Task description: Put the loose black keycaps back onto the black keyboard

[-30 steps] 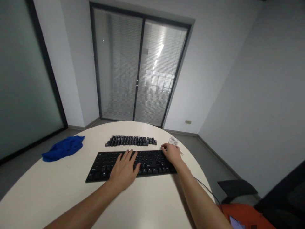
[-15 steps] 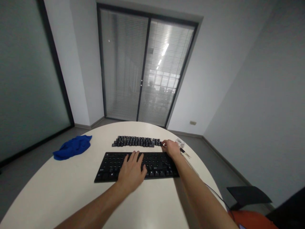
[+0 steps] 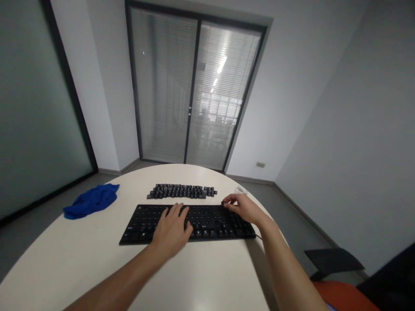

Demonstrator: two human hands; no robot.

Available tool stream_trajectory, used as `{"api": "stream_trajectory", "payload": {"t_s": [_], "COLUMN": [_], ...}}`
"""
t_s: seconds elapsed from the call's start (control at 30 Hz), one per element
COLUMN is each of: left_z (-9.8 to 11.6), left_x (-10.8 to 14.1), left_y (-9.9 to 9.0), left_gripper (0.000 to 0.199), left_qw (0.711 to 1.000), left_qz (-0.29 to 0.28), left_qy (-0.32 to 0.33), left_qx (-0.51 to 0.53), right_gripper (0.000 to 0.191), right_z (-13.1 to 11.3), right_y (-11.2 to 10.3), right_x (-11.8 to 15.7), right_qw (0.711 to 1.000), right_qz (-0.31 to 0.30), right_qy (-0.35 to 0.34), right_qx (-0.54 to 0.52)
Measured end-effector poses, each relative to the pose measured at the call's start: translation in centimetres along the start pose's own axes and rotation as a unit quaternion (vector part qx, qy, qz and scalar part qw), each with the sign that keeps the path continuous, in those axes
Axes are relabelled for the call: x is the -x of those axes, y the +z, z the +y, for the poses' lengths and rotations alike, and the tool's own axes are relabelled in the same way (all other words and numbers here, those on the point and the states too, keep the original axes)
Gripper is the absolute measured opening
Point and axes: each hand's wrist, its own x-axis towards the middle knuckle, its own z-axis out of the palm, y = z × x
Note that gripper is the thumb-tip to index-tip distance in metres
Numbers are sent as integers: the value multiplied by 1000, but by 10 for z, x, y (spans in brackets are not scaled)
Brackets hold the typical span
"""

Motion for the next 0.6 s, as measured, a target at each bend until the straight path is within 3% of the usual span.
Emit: {"api": "stream_trajectory", "payload": {"t_s": [0.17,0.6], "left_z": [-1,-3], "left_x": [0,0], "left_y": [4,8], "left_gripper": [51,50], "left_qw": [1000,1000], "left_qz": [8,14], "left_qy": [5,9], "left_qx": [-5,-6], "right_gripper": [24,21], "right_z": [14,31], "right_y": [3,9], "right_x": [19,12], "right_qw": [999,997], "right_qz": [-30,-54], "right_qy": [6,-34], "right_qx": [-29,-34]}}
